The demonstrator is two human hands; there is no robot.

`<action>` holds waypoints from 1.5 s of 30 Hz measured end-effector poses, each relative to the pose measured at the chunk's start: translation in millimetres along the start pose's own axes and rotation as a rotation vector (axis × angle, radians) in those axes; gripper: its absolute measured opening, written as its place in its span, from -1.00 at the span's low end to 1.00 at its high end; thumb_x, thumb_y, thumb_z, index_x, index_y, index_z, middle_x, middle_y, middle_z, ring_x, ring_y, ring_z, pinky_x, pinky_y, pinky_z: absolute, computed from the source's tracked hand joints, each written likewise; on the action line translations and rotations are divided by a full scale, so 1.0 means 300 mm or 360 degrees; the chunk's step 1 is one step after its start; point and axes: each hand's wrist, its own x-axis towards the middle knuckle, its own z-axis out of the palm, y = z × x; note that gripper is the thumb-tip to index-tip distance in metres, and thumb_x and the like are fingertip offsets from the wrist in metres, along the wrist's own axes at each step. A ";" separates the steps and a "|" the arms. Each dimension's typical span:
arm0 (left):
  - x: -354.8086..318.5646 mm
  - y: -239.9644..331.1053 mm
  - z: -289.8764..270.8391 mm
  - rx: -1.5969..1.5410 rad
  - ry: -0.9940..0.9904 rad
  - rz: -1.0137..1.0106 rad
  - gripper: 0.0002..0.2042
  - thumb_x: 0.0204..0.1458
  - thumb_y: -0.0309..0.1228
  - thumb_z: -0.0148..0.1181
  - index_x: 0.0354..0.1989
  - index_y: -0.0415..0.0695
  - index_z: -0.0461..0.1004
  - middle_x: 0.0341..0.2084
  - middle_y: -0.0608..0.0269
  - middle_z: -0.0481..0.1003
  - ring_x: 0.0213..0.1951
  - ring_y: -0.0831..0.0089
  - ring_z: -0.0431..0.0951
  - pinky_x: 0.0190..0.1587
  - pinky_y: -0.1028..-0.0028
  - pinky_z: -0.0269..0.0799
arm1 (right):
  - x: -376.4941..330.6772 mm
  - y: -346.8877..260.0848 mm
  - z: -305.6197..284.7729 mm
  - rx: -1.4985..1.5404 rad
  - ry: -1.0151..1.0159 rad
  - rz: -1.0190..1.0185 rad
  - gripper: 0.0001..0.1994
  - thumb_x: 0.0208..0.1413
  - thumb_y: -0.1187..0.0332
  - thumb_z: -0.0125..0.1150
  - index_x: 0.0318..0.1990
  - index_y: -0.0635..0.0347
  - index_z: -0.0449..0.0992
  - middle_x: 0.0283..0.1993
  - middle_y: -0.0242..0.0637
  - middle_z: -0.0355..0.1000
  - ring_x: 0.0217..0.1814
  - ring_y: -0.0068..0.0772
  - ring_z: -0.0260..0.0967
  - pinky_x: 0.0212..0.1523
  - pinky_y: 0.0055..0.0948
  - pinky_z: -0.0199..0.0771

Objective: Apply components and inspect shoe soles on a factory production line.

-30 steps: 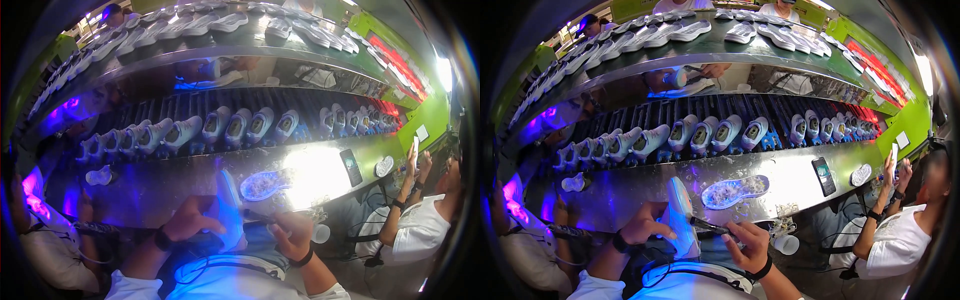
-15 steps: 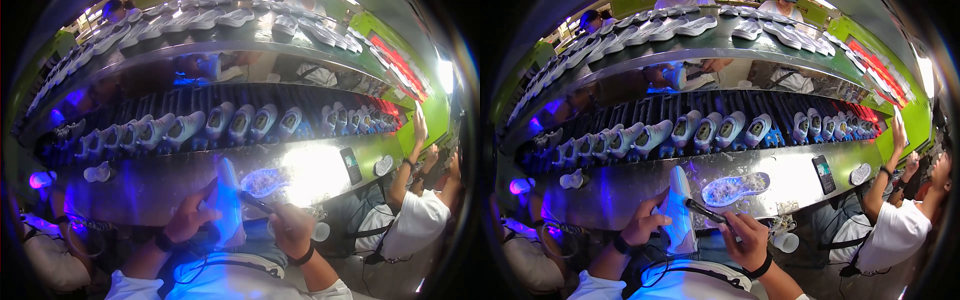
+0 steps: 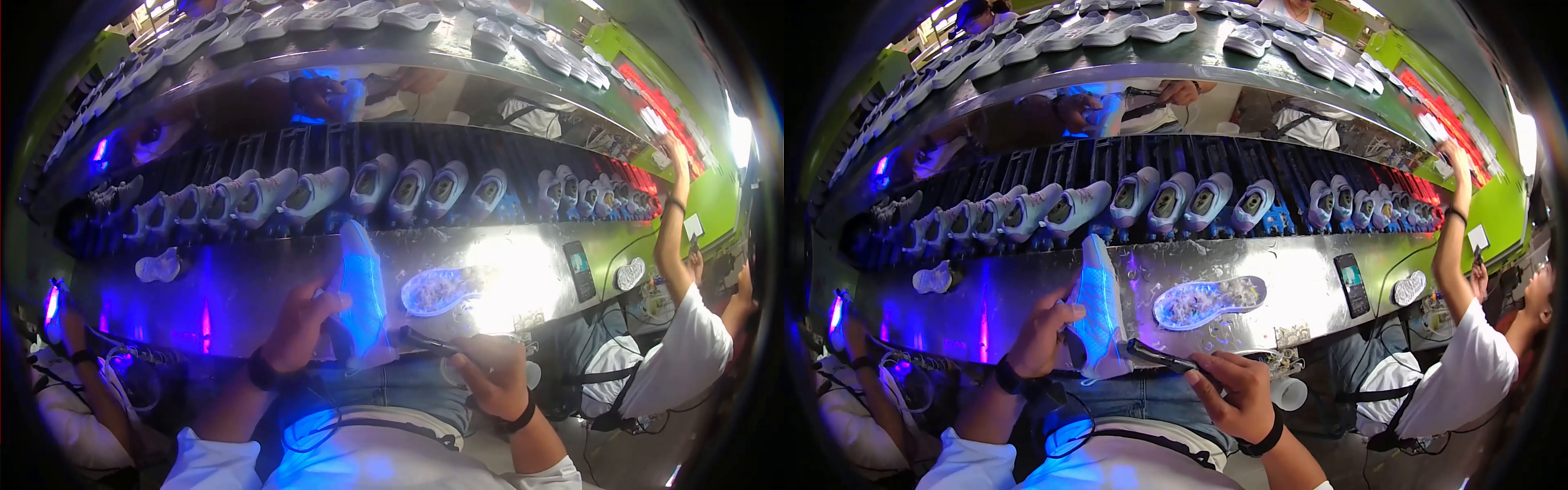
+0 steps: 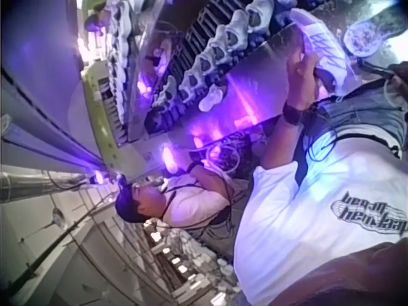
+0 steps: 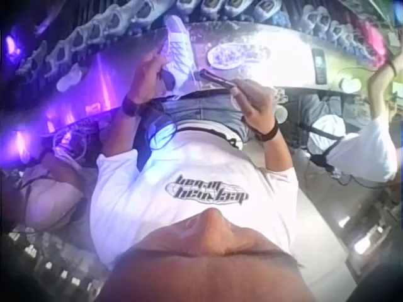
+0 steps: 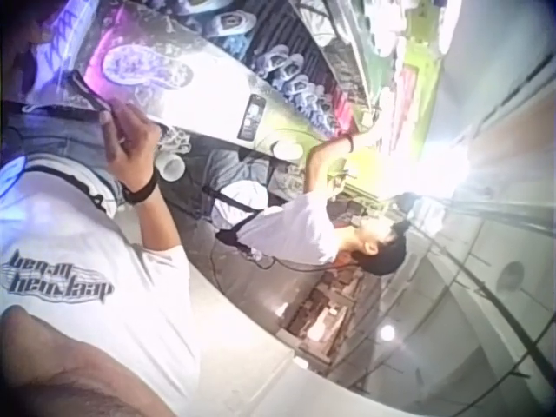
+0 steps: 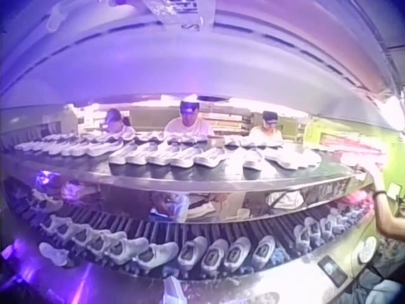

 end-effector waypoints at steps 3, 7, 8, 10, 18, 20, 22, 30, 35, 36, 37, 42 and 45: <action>0.047 -0.095 -0.054 0.0237 0.0107 0.0352 -0.71 0.30 -0.26 0.12 0.05 -0.20 0.53 -0.44 0.28 0.59 -0.53 0.55 0.59 -0.45 0.54 0.42 | 0.013 -0.017 -0.004 -0.0031 0.0019 0.0007 -0.80 0.20 0.47 0.40 -0.08 0.42 0.66 -0.49 -0.21 0.46 -0.57 -0.43 0.36 -0.52 -0.46 0.30; 0.037 -0.048 -0.025 -0.0043 0.0077 0.0097 -0.71 0.33 -0.24 0.12 0.02 -0.20 0.50 -0.54 0.26 0.59 -0.58 0.46 0.61 -0.48 0.50 0.46 | 0.042 -0.031 -0.020 -0.0163 0.0007 -0.0047 -0.79 0.19 0.47 0.40 -0.08 0.40 0.66 -0.49 -0.20 0.47 -0.58 -0.41 0.38 -0.53 -0.45 0.31; 0.032 -0.035 -0.017 -0.0099 0.0086 0.0031 -0.71 0.34 -0.24 0.11 0.03 -0.21 0.49 -0.55 0.25 0.59 -0.58 0.45 0.62 -0.48 0.50 0.48 | 0.047 -0.028 -0.017 -0.0185 0.0040 -0.0048 -0.79 0.18 0.47 0.40 -0.07 0.39 0.66 -0.49 -0.20 0.48 -0.58 -0.40 0.38 -0.53 -0.44 0.32; 0.028 -0.018 -0.011 -0.0099 0.0074 0.0030 -0.71 0.34 -0.24 0.12 0.03 -0.21 0.49 -0.55 0.24 0.60 -0.58 0.45 0.62 -0.48 0.50 0.48 | 0.065 -0.027 -0.007 -0.0205 0.0075 -0.0045 -0.79 0.18 0.46 0.40 -0.07 0.37 0.67 -0.49 -0.20 0.48 -0.58 -0.40 0.38 -0.53 -0.44 0.32; 0.034 -0.009 -0.021 -0.0156 0.0087 0.0039 -0.72 0.35 -0.24 0.12 -0.01 -0.22 0.51 -0.55 0.23 0.60 -0.58 0.46 0.62 -0.49 0.50 0.49 | 0.076 -0.034 -0.019 -0.0130 -0.0023 0.0047 -0.80 0.18 0.45 0.41 -0.10 0.39 0.67 -0.49 -0.19 0.48 -0.60 -0.41 0.37 -0.54 -0.44 0.30; 0.027 0.009 -0.027 -0.0063 0.0113 -0.0025 -0.72 0.35 -0.22 0.12 -0.02 -0.21 0.52 -0.54 0.24 0.61 -0.58 0.48 0.61 -0.50 0.50 0.48 | 0.081 -0.034 -0.022 -0.0145 -0.0016 0.0005 -0.80 0.18 0.45 0.41 -0.11 0.39 0.68 -0.50 -0.19 0.48 -0.61 -0.40 0.36 -0.55 -0.44 0.29; 0.024 0.001 -0.030 -0.0076 0.0146 -0.0045 -0.71 0.36 -0.19 0.12 -0.02 -0.19 0.53 -0.54 0.26 0.60 -0.58 0.49 0.60 -0.50 0.50 0.47 | 0.089 -0.042 -0.025 -0.0160 -0.0008 -0.0038 -0.80 0.17 0.45 0.42 -0.11 0.38 0.68 -0.50 -0.20 0.48 -0.61 -0.40 0.36 -0.55 -0.43 0.29; 0.023 -0.016 -0.024 -0.0347 0.0170 -0.0233 -0.73 0.40 -0.13 0.11 0.04 -0.02 0.57 -0.27 0.40 0.64 -0.41 0.63 0.64 -0.50 0.58 0.48 | 0.137 -0.044 -0.041 -0.0397 0.0112 -0.0422 -0.75 0.05 0.48 0.45 -0.09 0.34 0.68 -0.49 -0.20 0.50 -0.62 -0.35 0.37 -0.57 -0.40 0.32; 0.017 -0.001 0.002 -0.0661 0.0000 -0.0475 -0.54 0.44 0.02 -0.03 0.24 -0.06 0.48 -0.08 0.24 0.66 -0.25 0.42 0.70 -0.42 0.48 0.56 | 0.177 -0.033 -0.057 -0.0470 0.0142 -0.0609 -0.72 -0.04 0.50 0.46 -0.12 0.31 0.67 -0.45 -0.17 0.54 -0.56 -0.24 0.44 -0.52 -0.36 0.41; 0.012 -0.019 -0.013 -0.0658 0.0003 -0.0479 -0.54 0.44 0.02 -0.03 0.24 -0.06 0.48 -0.08 0.24 0.66 -0.25 0.42 0.70 -0.42 0.48 0.56 | 0.186 -0.034 -0.058 -0.0492 0.0174 -0.0726 -0.71 -0.08 0.51 0.46 -0.12 0.29 0.68 -0.43 -0.16 0.56 -0.54 -0.20 0.47 -0.50 -0.35 0.44; 0.007 -0.052 -0.040 -0.0420 -0.0020 -0.0383 -0.50 0.43 0.06 -0.06 0.26 -0.08 0.47 -0.10 0.16 0.67 -0.32 0.43 0.69 -0.47 0.52 0.51 | 0.191 -0.039 -0.059 -0.0487 0.0175 -0.0722 -0.71 -0.08 0.51 0.46 -0.12 0.29 0.68 -0.43 -0.16 0.56 -0.54 -0.20 0.47 -0.50 -0.35 0.44; -0.010 -0.022 -0.031 -0.0229 -0.0192 -0.0421 -0.40 0.42 0.15 -0.11 0.29 -0.13 0.43 -0.22 -0.10 0.67 -0.58 0.49 0.57 -0.66 0.65 0.27 | 0.207 -0.051 -0.067 -0.0519 0.0171 -0.0815 -0.65 -0.15 0.53 0.46 -0.11 0.25 0.68 -0.39 -0.18 0.61 -0.48 -0.19 0.53 -0.45 -0.33 0.49; -0.017 -0.009 -0.012 -0.0691 -0.0324 -0.0623 -0.38 0.41 0.17 -0.13 0.31 -0.13 0.41 -0.30 -0.21 0.66 -0.72 0.53 0.42 -0.73 0.67 0.15 | 0.208 -0.048 -0.065 -0.0483 0.0164 -0.0857 -0.65 -0.16 0.53 0.46 -0.11 0.25 0.68 -0.38 -0.19 0.62 -0.48 -0.20 0.53 -0.45 -0.34 0.49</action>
